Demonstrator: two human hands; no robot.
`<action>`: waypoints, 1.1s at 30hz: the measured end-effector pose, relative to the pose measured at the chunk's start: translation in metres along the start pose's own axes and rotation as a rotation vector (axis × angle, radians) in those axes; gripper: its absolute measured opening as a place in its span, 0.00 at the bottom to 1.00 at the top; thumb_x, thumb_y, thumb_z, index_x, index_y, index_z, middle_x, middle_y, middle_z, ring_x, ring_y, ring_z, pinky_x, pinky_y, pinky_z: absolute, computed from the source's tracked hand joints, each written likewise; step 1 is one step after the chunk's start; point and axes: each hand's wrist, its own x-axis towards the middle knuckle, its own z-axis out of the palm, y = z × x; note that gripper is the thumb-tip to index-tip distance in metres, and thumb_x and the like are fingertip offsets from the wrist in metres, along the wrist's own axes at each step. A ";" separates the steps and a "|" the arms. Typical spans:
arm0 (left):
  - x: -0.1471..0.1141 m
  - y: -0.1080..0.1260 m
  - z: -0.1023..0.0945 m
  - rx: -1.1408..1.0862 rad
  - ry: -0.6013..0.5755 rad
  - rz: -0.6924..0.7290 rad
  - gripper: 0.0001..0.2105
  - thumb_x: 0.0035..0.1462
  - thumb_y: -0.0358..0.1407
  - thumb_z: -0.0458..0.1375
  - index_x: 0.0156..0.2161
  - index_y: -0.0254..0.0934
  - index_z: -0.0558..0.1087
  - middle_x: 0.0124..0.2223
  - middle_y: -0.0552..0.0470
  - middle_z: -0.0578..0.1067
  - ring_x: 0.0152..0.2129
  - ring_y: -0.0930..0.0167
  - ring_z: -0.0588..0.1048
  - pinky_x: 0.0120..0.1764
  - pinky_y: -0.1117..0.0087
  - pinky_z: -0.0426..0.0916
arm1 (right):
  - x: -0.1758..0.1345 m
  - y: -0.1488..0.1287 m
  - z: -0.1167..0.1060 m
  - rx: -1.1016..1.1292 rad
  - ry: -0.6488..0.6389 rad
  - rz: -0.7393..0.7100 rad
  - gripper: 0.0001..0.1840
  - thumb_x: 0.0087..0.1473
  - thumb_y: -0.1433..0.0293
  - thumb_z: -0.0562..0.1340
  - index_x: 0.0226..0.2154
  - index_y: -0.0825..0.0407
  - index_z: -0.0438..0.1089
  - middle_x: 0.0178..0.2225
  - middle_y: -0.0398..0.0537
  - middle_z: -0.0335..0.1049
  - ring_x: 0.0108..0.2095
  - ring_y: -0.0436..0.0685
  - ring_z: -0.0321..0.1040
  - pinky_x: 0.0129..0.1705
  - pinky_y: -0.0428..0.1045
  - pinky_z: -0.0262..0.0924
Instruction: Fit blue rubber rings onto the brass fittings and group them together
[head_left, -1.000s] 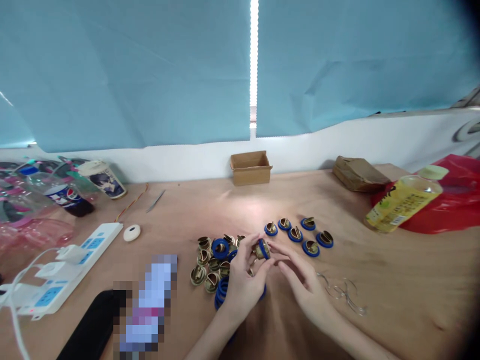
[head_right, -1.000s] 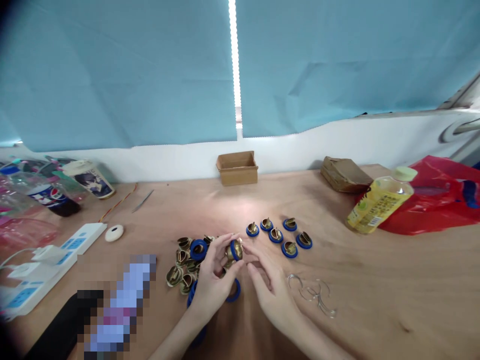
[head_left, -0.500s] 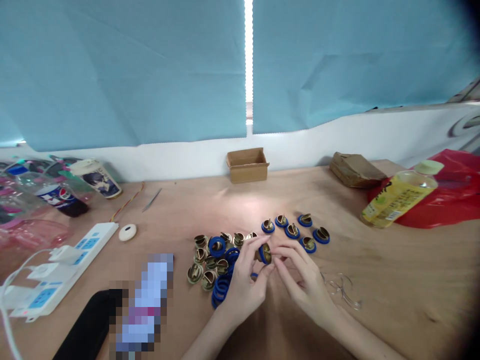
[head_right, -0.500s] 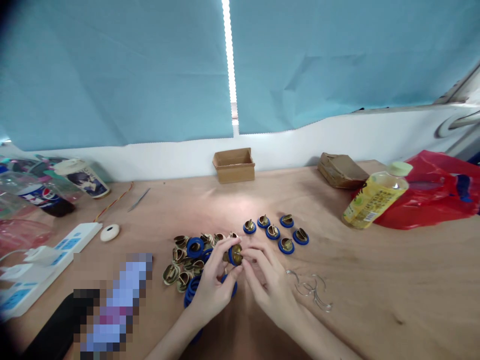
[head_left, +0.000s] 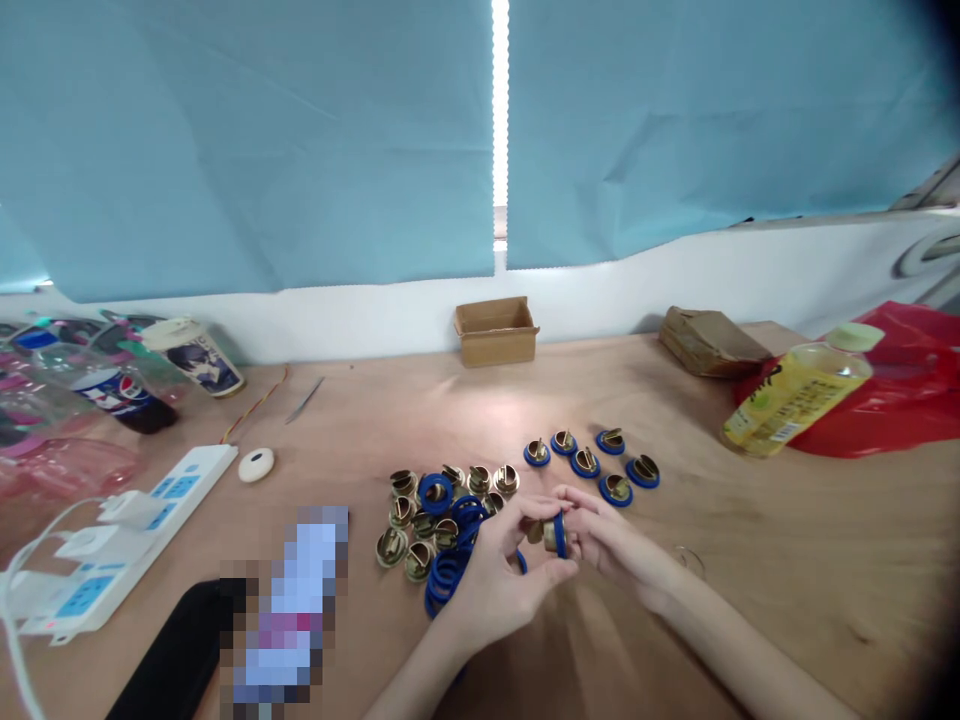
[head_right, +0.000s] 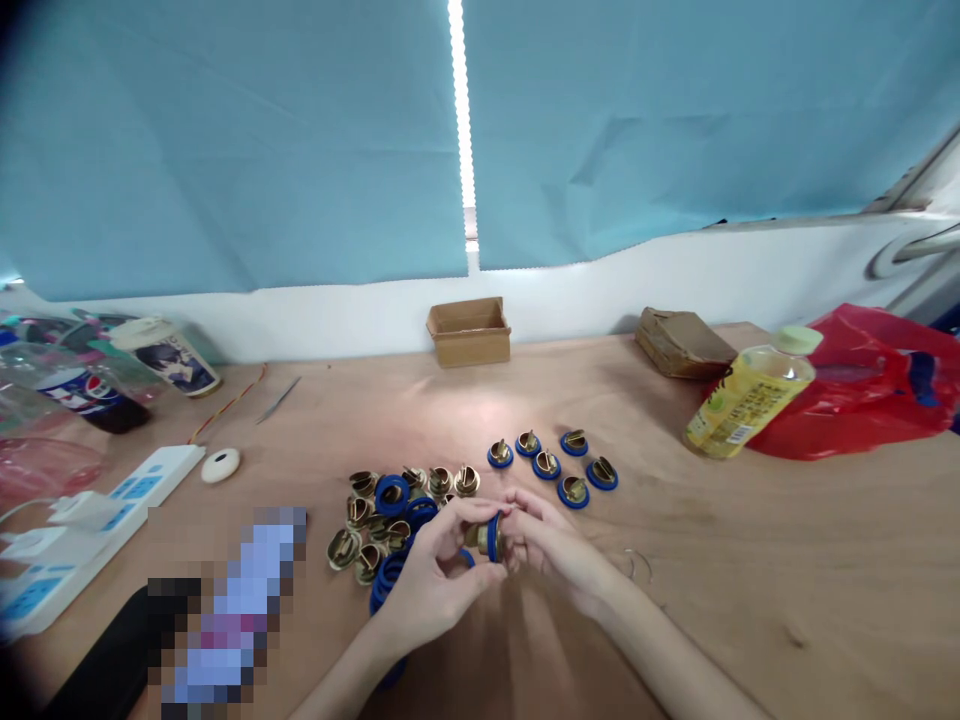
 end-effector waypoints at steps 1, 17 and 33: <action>0.000 0.001 0.000 -0.003 0.001 0.005 0.16 0.49 0.25 0.63 0.44 0.37 0.70 0.44 0.47 0.73 0.45 0.65 0.74 0.47 0.67 0.68 | 0.000 0.001 0.000 0.018 -0.015 0.033 0.15 0.47 0.61 0.68 0.35 0.49 0.66 0.26 0.40 0.65 0.25 0.49 0.63 0.25 0.44 0.58; 0.005 -0.003 -0.004 0.393 0.082 -0.054 0.24 0.51 0.25 0.58 0.54 0.38 0.62 0.46 0.47 0.76 0.35 0.69 0.78 0.33 0.72 0.75 | -0.004 -0.002 0.004 -0.580 0.146 -0.505 0.08 0.58 0.66 0.58 0.39 0.50 0.69 0.23 0.39 0.57 0.24 0.50 0.56 0.27 0.46 0.55; -0.002 -0.009 -0.006 0.744 -0.060 0.118 0.25 0.56 0.25 0.53 0.59 0.38 0.58 0.58 0.42 0.68 0.56 0.62 0.67 0.56 0.57 0.66 | -0.004 0.002 -0.007 -1.179 0.096 -0.846 0.07 0.62 0.72 0.56 0.42 0.50 0.68 0.32 0.45 0.74 0.30 0.51 0.71 0.28 0.45 0.63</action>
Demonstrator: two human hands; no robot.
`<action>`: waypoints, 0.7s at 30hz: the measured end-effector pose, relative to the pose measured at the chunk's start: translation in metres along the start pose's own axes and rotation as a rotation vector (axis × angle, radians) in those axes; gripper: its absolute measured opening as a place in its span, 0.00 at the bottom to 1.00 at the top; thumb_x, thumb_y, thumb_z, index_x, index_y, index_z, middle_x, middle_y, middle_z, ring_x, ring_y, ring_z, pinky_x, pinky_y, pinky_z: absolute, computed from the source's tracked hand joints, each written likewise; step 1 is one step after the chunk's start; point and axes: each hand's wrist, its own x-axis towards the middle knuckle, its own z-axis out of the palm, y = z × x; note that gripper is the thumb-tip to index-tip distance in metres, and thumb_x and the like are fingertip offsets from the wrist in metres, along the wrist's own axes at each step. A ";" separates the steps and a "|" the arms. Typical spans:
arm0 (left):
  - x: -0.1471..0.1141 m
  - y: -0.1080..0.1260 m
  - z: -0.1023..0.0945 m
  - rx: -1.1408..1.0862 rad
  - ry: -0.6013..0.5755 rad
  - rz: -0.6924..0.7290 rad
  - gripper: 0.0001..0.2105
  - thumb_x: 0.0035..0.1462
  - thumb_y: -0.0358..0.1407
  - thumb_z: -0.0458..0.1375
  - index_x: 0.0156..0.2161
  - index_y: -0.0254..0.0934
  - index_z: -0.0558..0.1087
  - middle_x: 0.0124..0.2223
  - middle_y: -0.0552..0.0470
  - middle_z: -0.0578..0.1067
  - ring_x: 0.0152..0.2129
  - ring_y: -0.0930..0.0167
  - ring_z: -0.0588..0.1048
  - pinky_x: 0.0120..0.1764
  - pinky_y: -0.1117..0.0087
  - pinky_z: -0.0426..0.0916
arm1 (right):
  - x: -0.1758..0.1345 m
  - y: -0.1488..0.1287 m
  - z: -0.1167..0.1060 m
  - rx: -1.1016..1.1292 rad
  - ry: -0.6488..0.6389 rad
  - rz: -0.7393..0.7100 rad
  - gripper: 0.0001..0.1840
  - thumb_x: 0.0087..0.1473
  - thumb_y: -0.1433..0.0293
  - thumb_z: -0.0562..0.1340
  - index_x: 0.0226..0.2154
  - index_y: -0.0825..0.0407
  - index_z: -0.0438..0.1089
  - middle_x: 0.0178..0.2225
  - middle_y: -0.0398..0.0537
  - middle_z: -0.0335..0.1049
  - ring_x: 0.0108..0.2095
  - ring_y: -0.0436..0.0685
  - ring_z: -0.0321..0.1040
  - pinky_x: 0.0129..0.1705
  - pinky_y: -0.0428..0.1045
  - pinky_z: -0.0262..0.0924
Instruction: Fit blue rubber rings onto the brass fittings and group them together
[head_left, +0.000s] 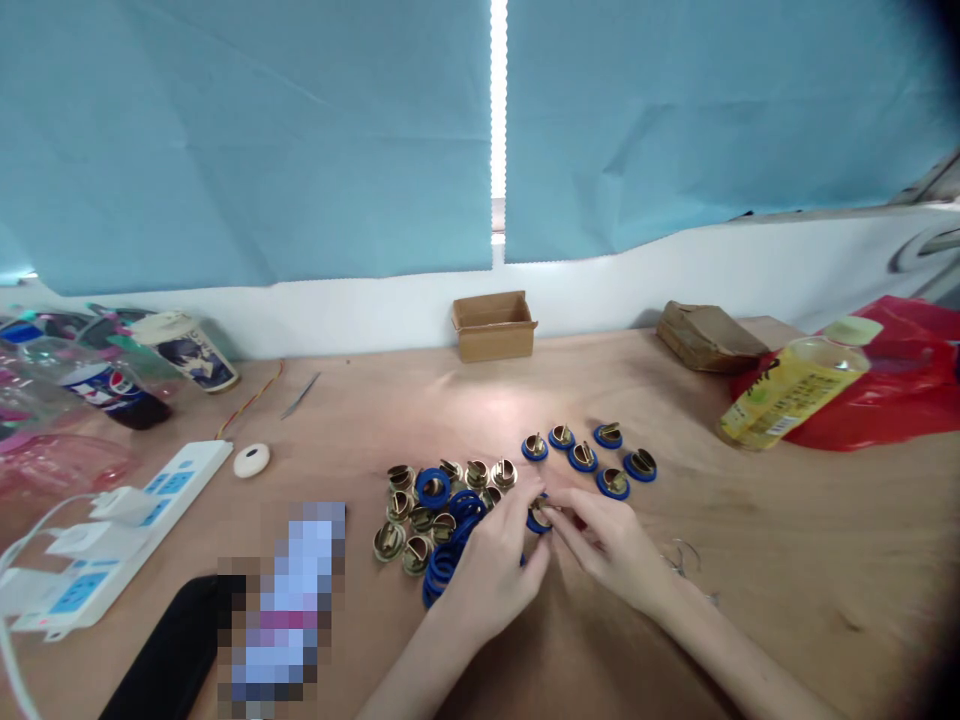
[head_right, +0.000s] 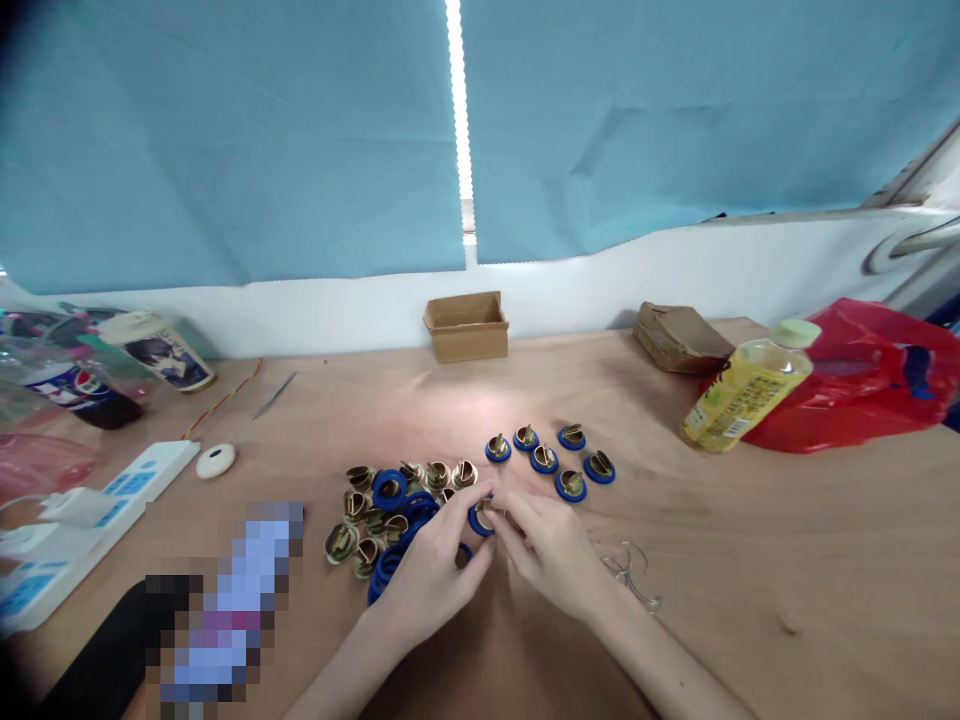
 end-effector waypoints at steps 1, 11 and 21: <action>0.000 0.000 0.001 0.034 -0.003 0.020 0.24 0.57 0.25 0.53 0.59 0.37 0.58 0.58 0.42 0.68 0.56 0.62 0.67 0.56 0.57 0.66 | 0.000 0.001 0.000 -0.012 0.004 -0.025 0.08 0.62 0.72 0.56 0.43 0.50 0.68 0.34 0.45 0.75 0.31 0.52 0.72 0.30 0.45 0.64; 0.003 -0.001 -0.001 0.242 0.000 0.048 0.19 0.62 0.30 0.50 0.58 0.33 0.60 0.55 0.39 0.71 0.53 0.61 0.70 0.53 0.56 0.69 | 0.008 0.004 -0.019 -0.205 0.304 0.062 0.07 0.60 0.69 0.58 0.32 0.52 0.71 0.29 0.47 0.69 0.26 0.51 0.67 0.27 0.45 0.63; -0.011 0.013 0.031 0.302 -0.210 0.391 0.10 0.62 0.28 0.50 0.47 0.32 0.70 0.45 0.43 0.78 0.44 0.63 0.75 0.47 0.61 0.71 | 0.009 0.058 -0.082 -0.397 0.504 0.512 0.11 0.55 0.62 0.60 0.29 0.52 0.71 0.27 0.47 0.75 0.29 0.57 0.74 0.33 0.48 0.63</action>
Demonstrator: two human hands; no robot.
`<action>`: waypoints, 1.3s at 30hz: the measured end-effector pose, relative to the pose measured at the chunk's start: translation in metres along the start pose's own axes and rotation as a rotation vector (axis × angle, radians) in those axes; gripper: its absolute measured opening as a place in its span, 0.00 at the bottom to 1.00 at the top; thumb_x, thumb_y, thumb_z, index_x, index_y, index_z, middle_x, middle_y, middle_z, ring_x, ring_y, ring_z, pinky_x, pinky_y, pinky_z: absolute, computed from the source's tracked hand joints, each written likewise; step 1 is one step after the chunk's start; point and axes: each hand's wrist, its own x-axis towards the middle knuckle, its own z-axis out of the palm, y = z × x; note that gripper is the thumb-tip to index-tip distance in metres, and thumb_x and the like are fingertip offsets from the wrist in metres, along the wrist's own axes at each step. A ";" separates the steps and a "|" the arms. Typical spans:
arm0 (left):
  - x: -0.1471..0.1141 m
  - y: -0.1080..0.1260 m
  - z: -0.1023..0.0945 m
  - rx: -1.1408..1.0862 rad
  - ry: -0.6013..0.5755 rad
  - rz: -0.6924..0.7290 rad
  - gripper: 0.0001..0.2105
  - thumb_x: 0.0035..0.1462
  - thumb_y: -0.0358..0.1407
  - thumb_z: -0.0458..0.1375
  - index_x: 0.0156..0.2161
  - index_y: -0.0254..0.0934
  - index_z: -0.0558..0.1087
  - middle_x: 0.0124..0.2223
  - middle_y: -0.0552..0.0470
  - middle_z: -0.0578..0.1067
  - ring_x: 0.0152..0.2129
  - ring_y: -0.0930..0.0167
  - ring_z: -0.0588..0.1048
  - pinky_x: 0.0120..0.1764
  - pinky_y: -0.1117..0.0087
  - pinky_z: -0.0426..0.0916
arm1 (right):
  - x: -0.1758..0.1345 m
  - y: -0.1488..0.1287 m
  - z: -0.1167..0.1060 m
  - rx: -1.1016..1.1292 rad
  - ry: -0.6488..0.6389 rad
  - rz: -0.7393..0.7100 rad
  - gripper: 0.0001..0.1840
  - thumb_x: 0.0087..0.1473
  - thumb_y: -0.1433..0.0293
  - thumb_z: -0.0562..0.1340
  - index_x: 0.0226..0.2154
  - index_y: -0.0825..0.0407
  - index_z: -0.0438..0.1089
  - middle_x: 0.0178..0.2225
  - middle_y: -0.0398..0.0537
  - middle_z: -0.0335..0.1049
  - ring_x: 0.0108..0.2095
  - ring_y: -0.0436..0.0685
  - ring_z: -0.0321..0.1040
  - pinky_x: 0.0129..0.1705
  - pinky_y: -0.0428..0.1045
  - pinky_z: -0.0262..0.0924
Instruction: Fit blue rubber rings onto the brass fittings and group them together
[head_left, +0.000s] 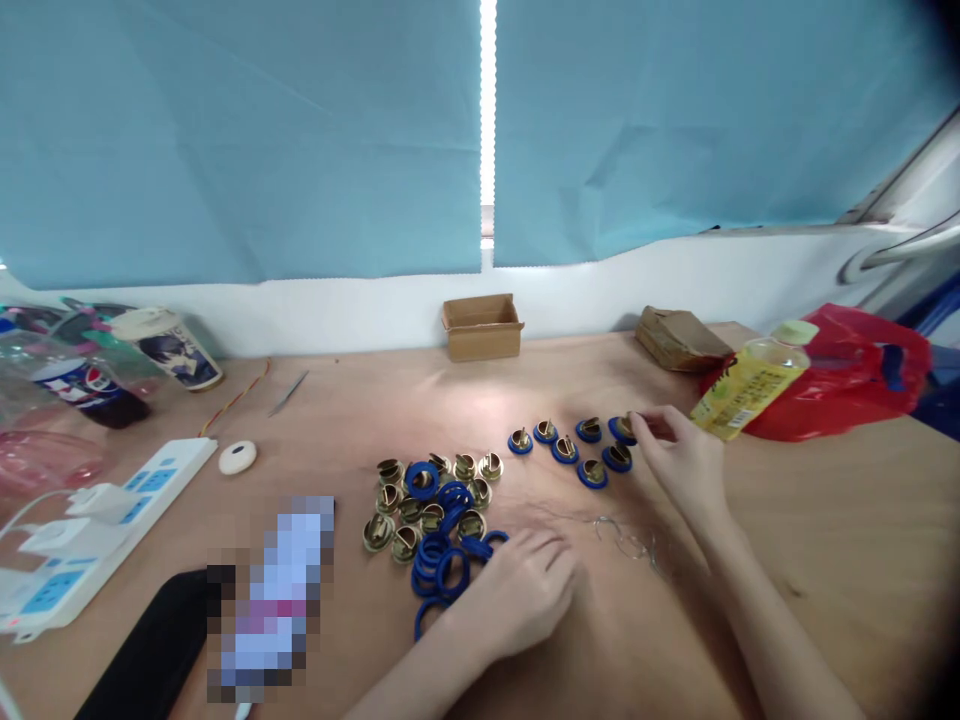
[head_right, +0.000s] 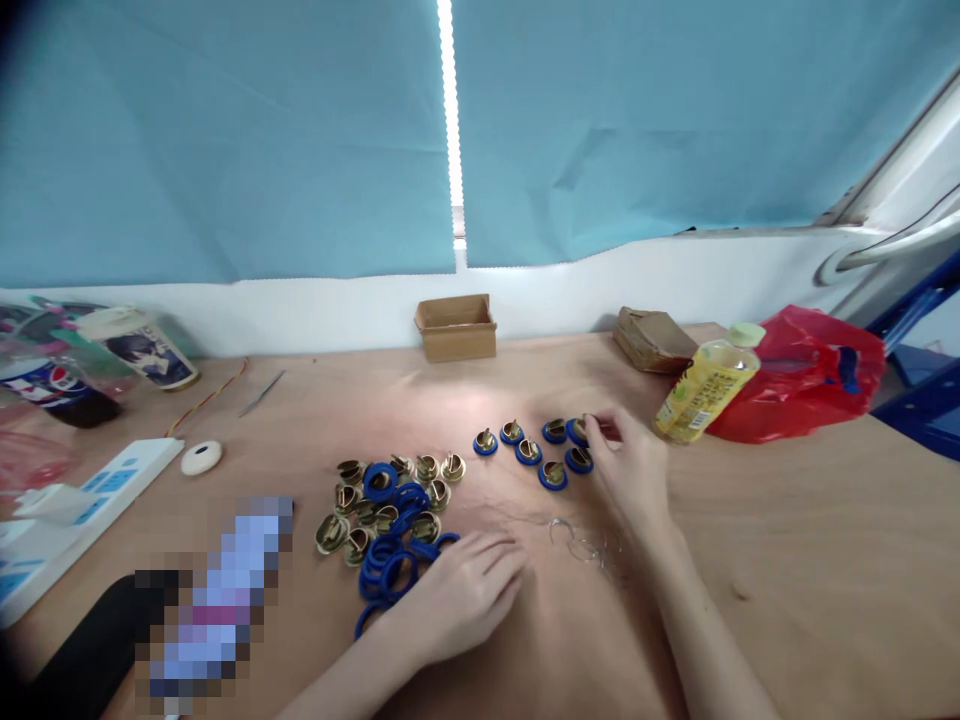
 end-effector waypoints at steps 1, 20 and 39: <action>0.000 0.003 0.003 -0.004 -0.006 0.025 0.11 0.62 0.28 0.50 0.48 0.32 0.69 0.47 0.43 0.77 0.45 0.64 0.75 0.47 0.62 0.71 | 0.003 0.007 -0.002 -0.078 0.004 0.014 0.11 0.55 0.62 0.59 0.29 0.51 0.71 0.26 0.47 0.75 0.29 0.58 0.74 0.31 0.48 0.62; -0.002 0.004 0.008 -0.031 -0.021 0.046 0.12 0.63 0.29 0.49 0.49 0.31 0.69 0.47 0.42 0.77 0.47 0.64 0.74 0.49 0.63 0.70 | 0.002 0.034 0.005 -0.570 -0.207 0.070 0.10 0.56 0.65 0.56 0.35 0.51 0.71 0.30 0.50 0.75 0.28 0.59 0.71 0.25 0.48 0.50; 0.001 -0.003 -0.027 0.098 0.049 0.088 0.12 0.60 0.27 0.47 0.43 0.32 0.72 0.35 0.44 0.78 0.35 0.65 0.76 0.45 0.61 0.70 | -0.070 -0.045 0.055 0.176 -0.577 -0.631 0.12 0.60 0.75 0.54 0.46 0.52 0.67 0.43 0.55 0.70 0.44 0.61 0.68 0.46 0.58 0.65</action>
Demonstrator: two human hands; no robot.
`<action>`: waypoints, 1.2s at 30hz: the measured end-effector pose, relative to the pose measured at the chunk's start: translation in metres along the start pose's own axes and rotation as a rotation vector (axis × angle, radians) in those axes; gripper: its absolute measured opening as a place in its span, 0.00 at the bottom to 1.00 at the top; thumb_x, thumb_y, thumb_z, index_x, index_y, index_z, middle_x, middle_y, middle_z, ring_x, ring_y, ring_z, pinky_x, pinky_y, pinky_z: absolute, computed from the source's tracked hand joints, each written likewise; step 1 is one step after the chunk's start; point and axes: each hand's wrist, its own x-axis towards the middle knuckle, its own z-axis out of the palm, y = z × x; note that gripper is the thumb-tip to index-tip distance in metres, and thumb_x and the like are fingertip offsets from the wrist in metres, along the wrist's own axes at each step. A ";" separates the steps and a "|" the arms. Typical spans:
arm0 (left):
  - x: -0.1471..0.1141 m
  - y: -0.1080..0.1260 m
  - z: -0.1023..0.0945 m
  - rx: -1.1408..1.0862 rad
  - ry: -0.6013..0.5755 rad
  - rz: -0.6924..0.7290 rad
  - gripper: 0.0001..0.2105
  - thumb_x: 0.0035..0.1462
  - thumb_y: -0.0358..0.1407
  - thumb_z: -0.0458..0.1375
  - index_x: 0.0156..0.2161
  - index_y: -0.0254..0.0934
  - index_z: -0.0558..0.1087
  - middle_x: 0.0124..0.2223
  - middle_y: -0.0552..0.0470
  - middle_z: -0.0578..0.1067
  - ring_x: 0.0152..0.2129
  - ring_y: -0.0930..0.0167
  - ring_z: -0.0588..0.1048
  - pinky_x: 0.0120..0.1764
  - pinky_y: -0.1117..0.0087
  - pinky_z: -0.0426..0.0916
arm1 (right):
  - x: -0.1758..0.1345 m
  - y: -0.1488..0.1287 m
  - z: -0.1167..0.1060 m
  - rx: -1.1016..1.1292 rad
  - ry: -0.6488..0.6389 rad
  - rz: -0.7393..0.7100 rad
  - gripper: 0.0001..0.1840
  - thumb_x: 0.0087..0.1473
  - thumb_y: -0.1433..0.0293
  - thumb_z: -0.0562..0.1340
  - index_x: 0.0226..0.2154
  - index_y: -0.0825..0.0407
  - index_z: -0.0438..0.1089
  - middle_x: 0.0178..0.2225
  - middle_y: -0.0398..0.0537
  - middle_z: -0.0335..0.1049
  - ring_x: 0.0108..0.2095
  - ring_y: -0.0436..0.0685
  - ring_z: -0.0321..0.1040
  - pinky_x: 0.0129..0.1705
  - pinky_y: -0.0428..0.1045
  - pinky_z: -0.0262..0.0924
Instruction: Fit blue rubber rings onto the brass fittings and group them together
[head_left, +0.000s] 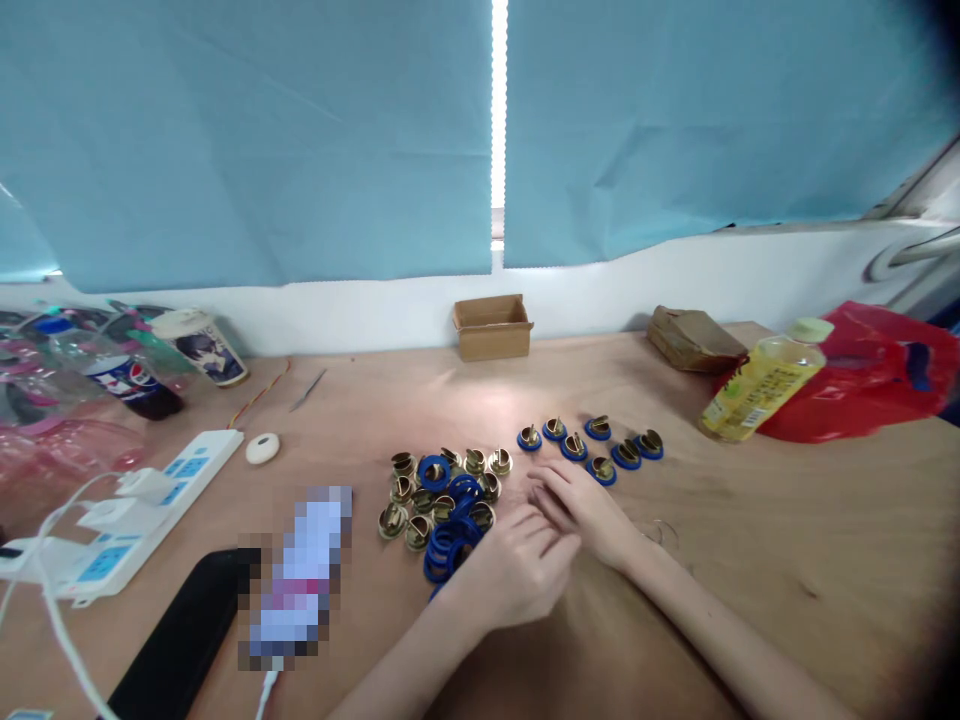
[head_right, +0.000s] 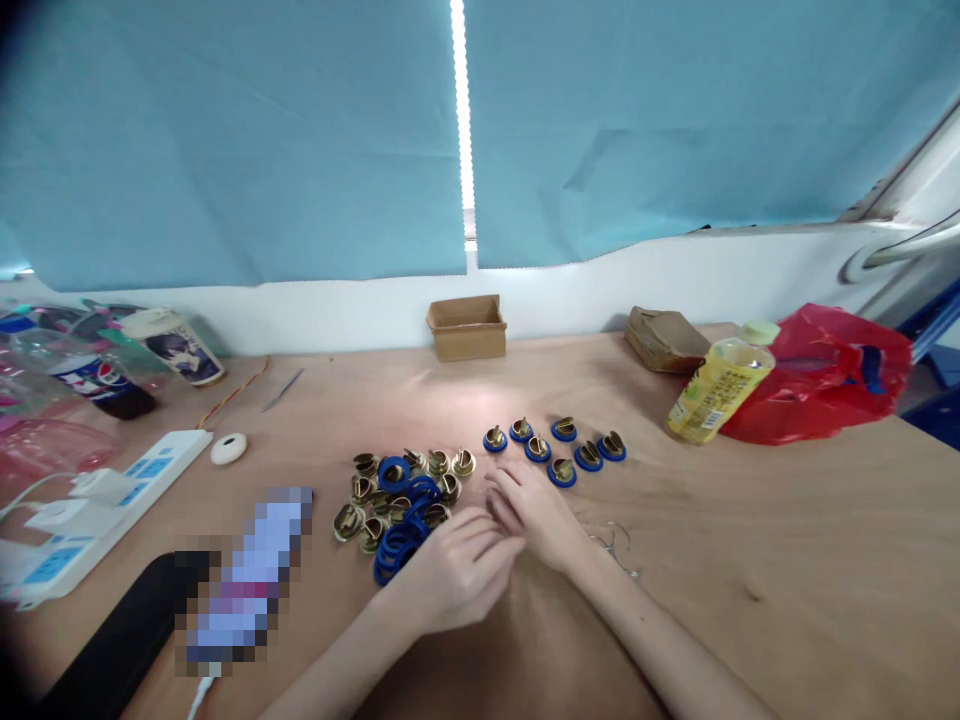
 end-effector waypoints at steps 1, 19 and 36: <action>0.000 -0.006 -0.007 0.018 0.033 -0.043 0.12 0.61 0.27 0.46 0.44 0.33 0.71 0.37 0.44 0.78 0.37 0.65 0.76 0.47 0.60 0.69 | 0.000 0.001 0.000 0.002 0.003 0.001 0.12 0.60 0.75 0.54 0.45 0.52 0.67 0.43 0.55 0.71 0.44 0.61 0.67 0.46 0.57 0.65; -0.012 -0.047 -0.011 0.182 0.003 -0.586 0.08 0.57 0.29 0.53 0.42 0.36 0.69 0.42 0.44 0.73 0.42 0.60 0.71 0.44 0.59 0.66 | 0.001 -0.015 0.003 0.021 -0.103 0.033 0.09 0.61 0.74 0.53 0.40 0.53 0.68 0.39 0.53 0.71 0.40 0.59 0.67 0.42 0.56 0.65; -0.004 -0.050 -0.013 -0.485 0.511 -0.751 0.08 0.58 0.33 0.57 0.44 0.38 0.71 0.43 0.48 0.76 0.41 0.65 0.75 0.46 0.64 0.69 | -0.004 -0.039 0.012 0.079 -0.214 -0.109 0.09 0.55 0.66 0.62 0.40 0.50 0.69 0.40 0.51 0.72 0.44 0.61 0.67 0.47 0.57 0.63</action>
